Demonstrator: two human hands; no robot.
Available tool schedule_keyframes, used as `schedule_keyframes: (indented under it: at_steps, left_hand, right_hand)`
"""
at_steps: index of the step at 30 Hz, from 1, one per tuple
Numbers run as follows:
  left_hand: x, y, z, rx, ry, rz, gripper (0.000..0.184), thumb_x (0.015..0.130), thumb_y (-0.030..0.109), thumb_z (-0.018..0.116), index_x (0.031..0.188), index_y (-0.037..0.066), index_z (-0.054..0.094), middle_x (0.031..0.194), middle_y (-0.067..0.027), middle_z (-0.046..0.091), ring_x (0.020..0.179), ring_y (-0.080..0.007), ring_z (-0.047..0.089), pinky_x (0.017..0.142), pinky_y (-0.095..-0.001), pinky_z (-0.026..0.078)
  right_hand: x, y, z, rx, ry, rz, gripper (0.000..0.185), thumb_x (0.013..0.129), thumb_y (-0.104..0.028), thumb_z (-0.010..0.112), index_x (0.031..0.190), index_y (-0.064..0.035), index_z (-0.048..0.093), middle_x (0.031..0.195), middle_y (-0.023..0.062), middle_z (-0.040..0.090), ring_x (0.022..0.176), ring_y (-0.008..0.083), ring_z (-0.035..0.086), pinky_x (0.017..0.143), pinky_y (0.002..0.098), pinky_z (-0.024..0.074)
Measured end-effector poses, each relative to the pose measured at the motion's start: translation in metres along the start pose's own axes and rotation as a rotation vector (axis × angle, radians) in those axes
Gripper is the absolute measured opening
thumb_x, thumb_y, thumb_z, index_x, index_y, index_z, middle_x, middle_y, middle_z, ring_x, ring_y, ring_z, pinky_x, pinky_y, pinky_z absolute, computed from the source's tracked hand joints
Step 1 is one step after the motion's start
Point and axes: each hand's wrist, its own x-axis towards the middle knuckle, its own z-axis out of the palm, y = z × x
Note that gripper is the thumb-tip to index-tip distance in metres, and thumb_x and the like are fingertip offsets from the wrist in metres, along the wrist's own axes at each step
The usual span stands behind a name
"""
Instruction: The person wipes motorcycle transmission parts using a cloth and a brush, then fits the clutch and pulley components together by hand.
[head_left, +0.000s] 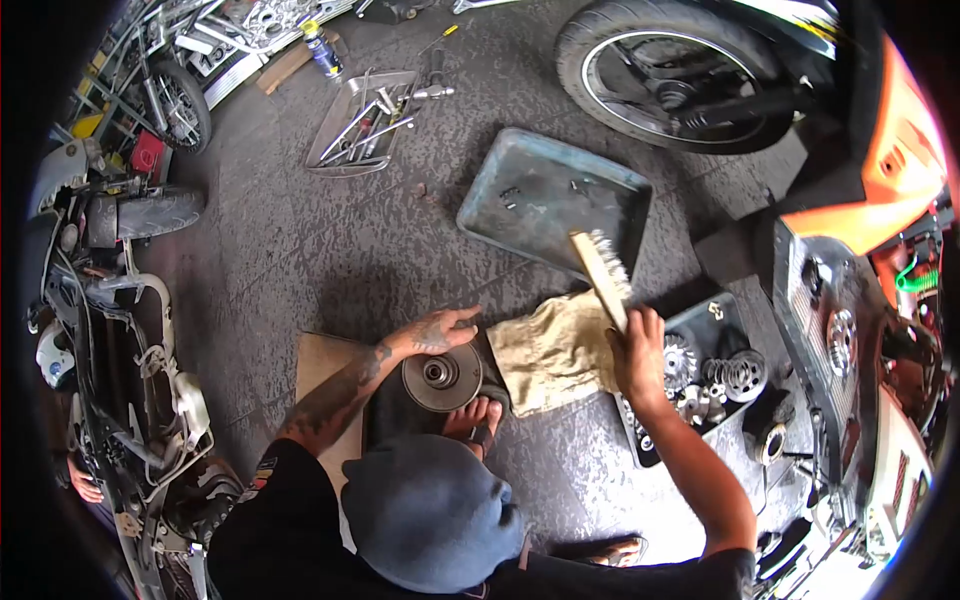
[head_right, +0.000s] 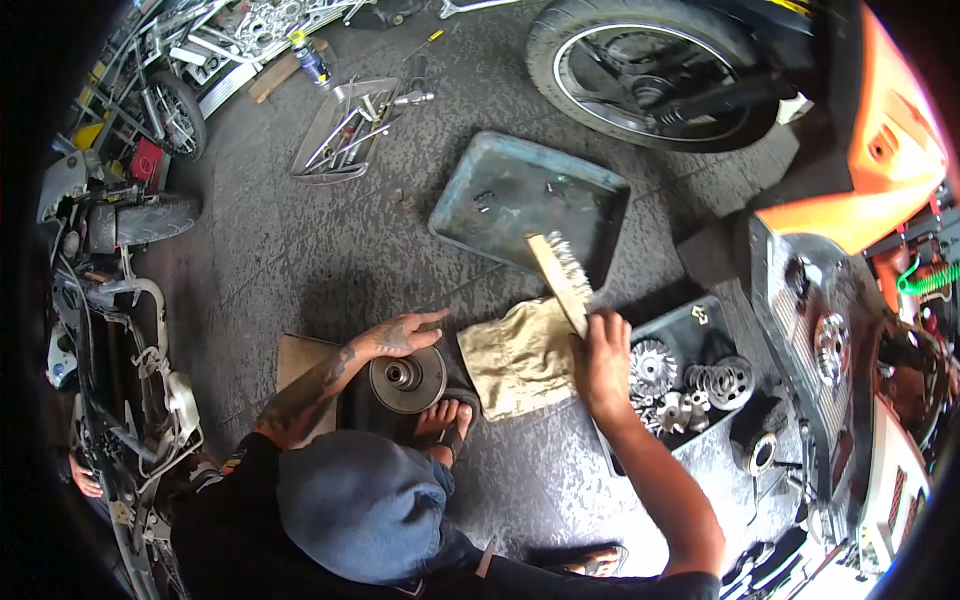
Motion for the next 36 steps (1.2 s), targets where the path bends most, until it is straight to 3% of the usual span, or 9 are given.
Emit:
schedule_keyframes:
  at_steps: [3, 13, 15, 20, 24, 27, 30, 32, 36]
  left_hand:
    - [0.010, -0.002, 0.003, -0.440, -0.261, 0.212, 0.043, 0.098, 0.025, 0.049, 0.138, 0.009, 0.045, 0.110, -0.0055, 0.063, 0.101, -0.0136, 0.054, 0.093, -0.0286, 0.041]
    - [0.047, 0.028, 0.044, -0.674, -0.409, 0.220, 0.045, 0.099, 0.030, 0.045, 0.132, -0.002, 0.045, 0.134, -0.0092, 0.051, 0.124, -0.0188, 0.046, 0.106, -0.0322, 0.034]
    - [0.025, 0.049, 0.036, -1.301, -0.315, 0.268, 0.045, 0.097, 0.030, 0.049, 0.128, -0.003, 0.048, 0.128, -0.0086, 0.054, 0.120, -0.0187, 0.048, 0.105, -0.0338, 0.035]
    - [0.029, 0.036, 0.021, -1.140, -0.095, 0.242, 0.030, 0.093, 0.029, 0.055, 0.111, 0.006, 0.060, 0.093, -0.0039, 0.062, 0.091, -0.0135, 0.056, 0.083, -0.0286, 0.043]
    - [0.032, 0.025, 0.005, -1.011, 0.576, 0.144, 0.018, 0.093, 0.021, 0.056, 0.095, 0.003, 0.060, 0.085, -0.0033, 0.061, 0.078, -0.0126, 0.056, 0.073, -0.0292, 0.046]
    - [0.036, 0.033, -0.005, -0.981, 0.825, 0.095, 0.015, 0.092, 0.017, 0.059, 0.089, 0.002, 0.059, 0.080, 0.0025, 0.056, 0.073, -0.0088, 0.050, 0.066, -0.0251, 0.041]
    - [0.039, 0.033, -0.007, -1.082, 0.751, 0.109, 0.016, 0.091, 0.018, 0.060, 0.090, 0.002, 0.060, 0.080, 0.0027, 0.057, 0.073, -0.0078, 0.050, 0.066, -0.0248, 0.041]
    - [0.039, 0.028, -0.001, -1.112, 0.746, 0.093, 0.017, 0.090, 0.019, 0.062, 0.090, 0.002, 0.061, 0.079, 0.0021, 0.057, 0.071, -0.0066, 0.048, 0.065, -0.0241, 0.041]
    - [0.030, 0.018, -0.015, -0.860, 0.684, 0.057, 0.025, 0.091, 0.024, 0.060, 0.079, 0.002, 0.059, 0.062, -0.0008, 0.057, 0.057, -0.0092, 0.055, 0.054, -0.0251, 0.043]
  right_hand:
    - [0.006, -0.025, -0.004, 0.303, -0.171, 0.362, 0.030, 0.090, -0.019, 0.059, 0.105, 0.0039, 0.045, 0.072, 0.0272, 0.060, 0.061, 0.0471, 0.057, 0.052, 0.0513, 0.0432]
    - [0.020, -0.091, 0.040, 0.359, -0.239, -0.149, 0.040, 0.076, 0.001, 0.060, 0.114, 0.0049, 0.049, 0.108, 0.0243, 0.048, 0.099, 0.0431, 0.048, 0.085, 0.0453, 0.0430]
    - [0.018, -0.093, 0.035, 0.347, -0.323, -0.153, 0.049, 0.074, 0.000, 0.062, 0.121, 0.0044, 0.048, 0.111, 0.0235, 0.047, 0.102, 0.0414, 0.045, 0.088, 0.0462, 0.0405]
    - [0.012, -0.124, 0.034, 0.342, 0.083, 0.059, 0.057, 0.080, -0.014, 0.065, 0.129, 0.0042, 0.042, 0.113, 0.0208, 0.045, 0.105, 0.0334, 0.045, 0.091, 0.0443, 0.0368]
    - [0.003, -0.138, 0.039, 0.659, -0.050, -0.038, 0.086, 0.075, -0.044, 0.075, 0.134, 0.0031, 0.036, 0.123, 0.0242, 0.044, 0.117, 0.0381, 0.044, 0.100, 0.0498, 0.0346]
    - [0.011, -0.155, 0.058, 0.978, -0.016, 0.402, 0.092, 0.069, -0.026, 0.083, 0.139, 0.0002, 0.029, 0.136, 0.0226, 0.038, 0.128, 0.0358, 0.037, 0.099, 0.0476, 0.0390]
    - [0.017, -0.142, 0.074, 0.993, -0.091, 0.405, 0.078, 0.077, -0.019, 0.077, 0.138, 0.0004, 0.032, 0.126, 0.0187, 0.050, 0.120, 0.0275, 0.047, 0.100, 0.0361, 0.0399]
    - [0.013, -0.136, 0.076, 1.159, -0.096, 0.495, 0.037, 0.097, -0.022, 0.050, 0.126, 0.0015, 0.046, 0.118, 0.0146, 0.055, 0.112, 0.0211, 0.048, 0.098, 0.0336, 0.0371]
    - [0.001, -0.125, 0.076, 0.948, 0.009, 0.695, 0.039, 0.097, -0.030, 0.049, 0.119, 0.0026, 0.053, 0.115, 0.0142, 0.057, 0.103, 0.0205, 0.051, 0.093, 0.0342, 0.0393]
